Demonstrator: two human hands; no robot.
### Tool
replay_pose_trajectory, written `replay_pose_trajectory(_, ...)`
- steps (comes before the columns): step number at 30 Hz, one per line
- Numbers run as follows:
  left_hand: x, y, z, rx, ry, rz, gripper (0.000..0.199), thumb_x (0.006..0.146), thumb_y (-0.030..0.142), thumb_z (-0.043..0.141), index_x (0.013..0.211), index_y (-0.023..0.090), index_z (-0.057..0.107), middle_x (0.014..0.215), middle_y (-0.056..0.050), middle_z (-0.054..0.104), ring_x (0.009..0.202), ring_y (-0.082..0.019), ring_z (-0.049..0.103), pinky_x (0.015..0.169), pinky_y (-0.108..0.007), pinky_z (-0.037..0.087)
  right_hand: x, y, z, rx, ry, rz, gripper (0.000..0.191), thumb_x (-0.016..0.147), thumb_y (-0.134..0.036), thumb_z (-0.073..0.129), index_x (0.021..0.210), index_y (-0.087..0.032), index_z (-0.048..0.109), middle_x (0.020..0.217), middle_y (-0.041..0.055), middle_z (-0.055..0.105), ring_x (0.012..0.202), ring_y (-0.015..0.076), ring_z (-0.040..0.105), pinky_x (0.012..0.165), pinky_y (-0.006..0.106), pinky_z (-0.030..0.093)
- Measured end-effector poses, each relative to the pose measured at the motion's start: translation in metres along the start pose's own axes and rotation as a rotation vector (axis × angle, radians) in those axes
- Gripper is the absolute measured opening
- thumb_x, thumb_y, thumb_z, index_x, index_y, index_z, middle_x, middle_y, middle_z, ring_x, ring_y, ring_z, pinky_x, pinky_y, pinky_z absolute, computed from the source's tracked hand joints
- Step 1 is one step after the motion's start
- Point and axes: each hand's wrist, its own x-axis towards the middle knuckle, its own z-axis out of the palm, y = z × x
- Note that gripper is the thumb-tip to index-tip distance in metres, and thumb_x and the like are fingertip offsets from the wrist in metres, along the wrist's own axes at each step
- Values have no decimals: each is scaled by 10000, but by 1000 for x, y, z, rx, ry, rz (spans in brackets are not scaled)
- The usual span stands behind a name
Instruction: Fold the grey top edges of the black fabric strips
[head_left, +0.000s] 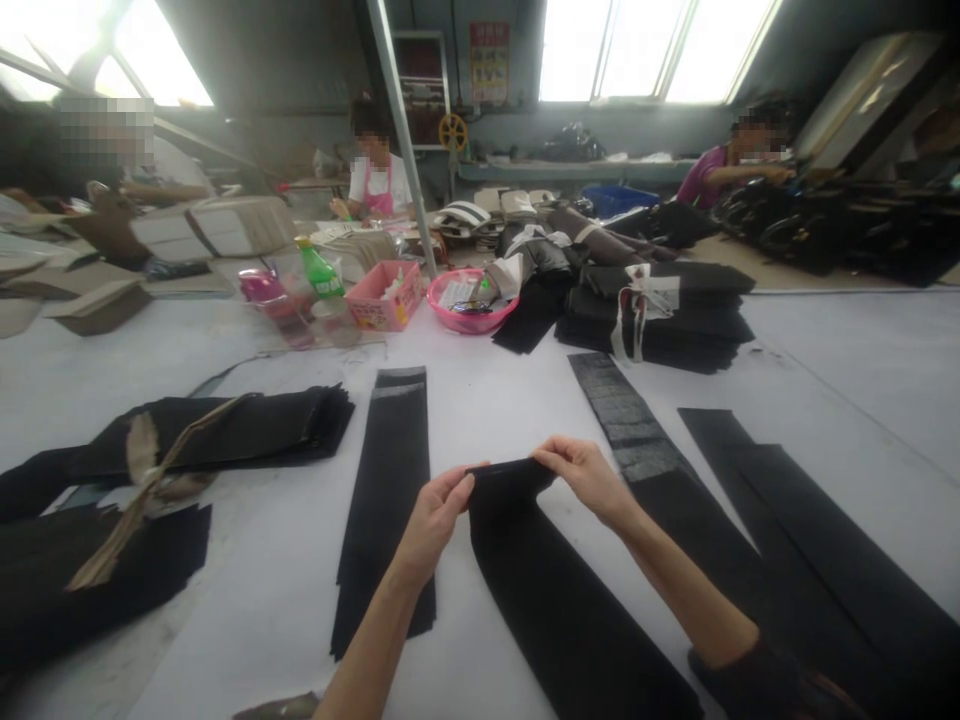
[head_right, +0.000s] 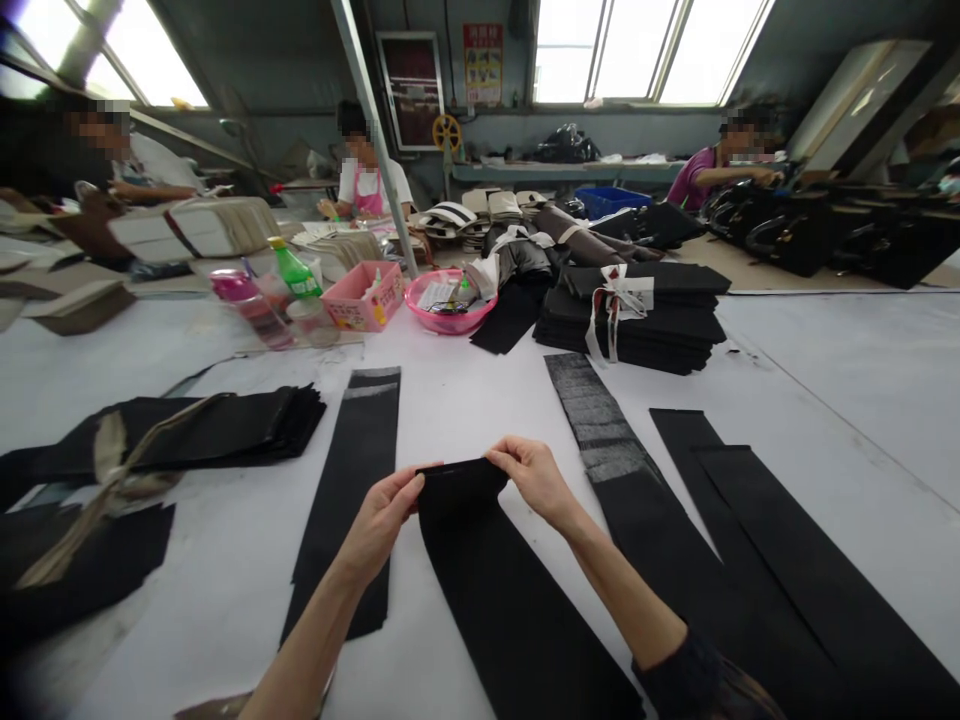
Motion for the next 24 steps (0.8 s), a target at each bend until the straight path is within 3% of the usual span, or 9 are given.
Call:
replay_pose_trajectory(3,5,8,-9,13,4,23,542,817,384,655,1310,206,518,1019,-71,680,888,-177,627,782,-274,476,2,-2,7,-96,-31,-72,265,872,-382,556,768,-168,671,695,-7,622,672,141,536,637,255,408)
replay_pose_trajectory(8,13,29,-5,446,57,173,226,794,395,655,839,183,721,793,-40,693,734,-174,608,681,-260,456,9,-12,26,-205,-50,-155,261,894,-378,535,768,-196,673,708,-14,631,683,146,550,644,256,403)
replay_pose_trajectory(11,13,39,-2,574,64,260,268,847,394,577,724,186,693,670,-11,642,626,-146,548,596,-243,410,14,-11,30,-71,-79,-130,232,886,-395,550,969,-202,651,769,-7,645,723,155,574,674,265,430)
replay_pose_trajectory(14,9,42,-10,503,93,231,273,861,397,552,746,173,656,650,2,602,590,-128,520,543,-223,382,11,0,24,63,-221,-25,330,827,-365,628,1109,-199,588,826,-3,650,746,161,590,667,266,456)
replay_pose_trajectory(19,10,35,-39,452,240,206,252,867,387,543,759,171,613,682,14,576,633,-121,533,570,-205,396,-27,29,11,167,-582,253,229,696,-232,695,915,-168,673,845,16,675,873,226,633,760,302,499)
replay_pose_trajectory(24,26,25,-69,454,315,190,225,845,377,569,791,166,627,716,5,618,688,-138,579,626,-214,431,-80,59,0,147,-528,490,228,586,-199,708,813,-193,700,713,-4,667,817,244,664,711,278,516)
